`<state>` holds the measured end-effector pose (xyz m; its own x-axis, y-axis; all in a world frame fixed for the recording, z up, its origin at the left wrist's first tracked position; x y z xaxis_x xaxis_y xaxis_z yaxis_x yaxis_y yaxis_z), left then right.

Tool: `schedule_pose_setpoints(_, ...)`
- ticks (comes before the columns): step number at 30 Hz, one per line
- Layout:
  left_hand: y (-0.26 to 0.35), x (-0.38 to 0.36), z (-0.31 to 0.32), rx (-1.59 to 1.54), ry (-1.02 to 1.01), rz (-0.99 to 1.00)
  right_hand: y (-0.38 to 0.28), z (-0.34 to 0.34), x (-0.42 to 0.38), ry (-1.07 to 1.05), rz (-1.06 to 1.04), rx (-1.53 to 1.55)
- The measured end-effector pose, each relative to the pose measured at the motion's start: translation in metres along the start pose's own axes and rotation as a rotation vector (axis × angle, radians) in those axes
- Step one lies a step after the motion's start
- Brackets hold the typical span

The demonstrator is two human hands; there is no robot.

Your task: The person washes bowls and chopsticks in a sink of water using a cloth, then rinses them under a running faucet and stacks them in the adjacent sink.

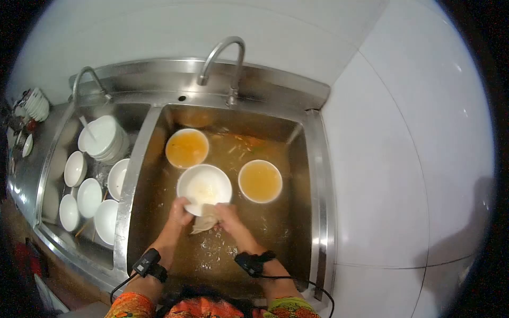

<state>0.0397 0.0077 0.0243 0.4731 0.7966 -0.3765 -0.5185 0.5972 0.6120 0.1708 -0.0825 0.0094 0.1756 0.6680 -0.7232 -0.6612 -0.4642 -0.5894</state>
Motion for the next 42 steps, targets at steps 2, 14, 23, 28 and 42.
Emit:
schedule_pose_setpoints(2, -0.001, -0.004, -0.019, 0.544, 0.071, -0.201, -0.025, -0.024, 0.001, 0.201, -0.224, -0.397)
schedule_pose_setpoints(14, 0.018, -0.028, -0.011, -0.198, 0.074, -0.223, -0.051, 0.01, -0.086, 0.129, -0.959, -1.416)
schedule_pose_setpoints(23, -0.017, -0.046, -0.008, -0.141, 0.268, -0.159, -0.016, -0.076, -0.035, -0.01, -0.399, -0.576)
schedule_pose_setpoints(28, -0.03, -0.062, 0.022, 0.0, 0.252, -0.22, -0.056, 0.039, -0.123, -0.064, -1.123, -1.062)
schedule_pose_setpoints(42, -0.023, -0.053, -0.03, 0.06, 0.343, -0.214, -0.021, -0.014, 0.05, 0.156, -0.249, -0.849)
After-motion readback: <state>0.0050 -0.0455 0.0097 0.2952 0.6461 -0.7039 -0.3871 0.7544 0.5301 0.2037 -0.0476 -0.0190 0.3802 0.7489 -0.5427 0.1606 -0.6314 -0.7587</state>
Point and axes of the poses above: each hand's wrist, its own x-axis towards the middle knuckle, its own z-axis out of the palm, y = z × x, the point moved 5 cm from there along x, towards the middle knuckle, and after that the axes turned 1 degree about x, right-handed, at the moved point
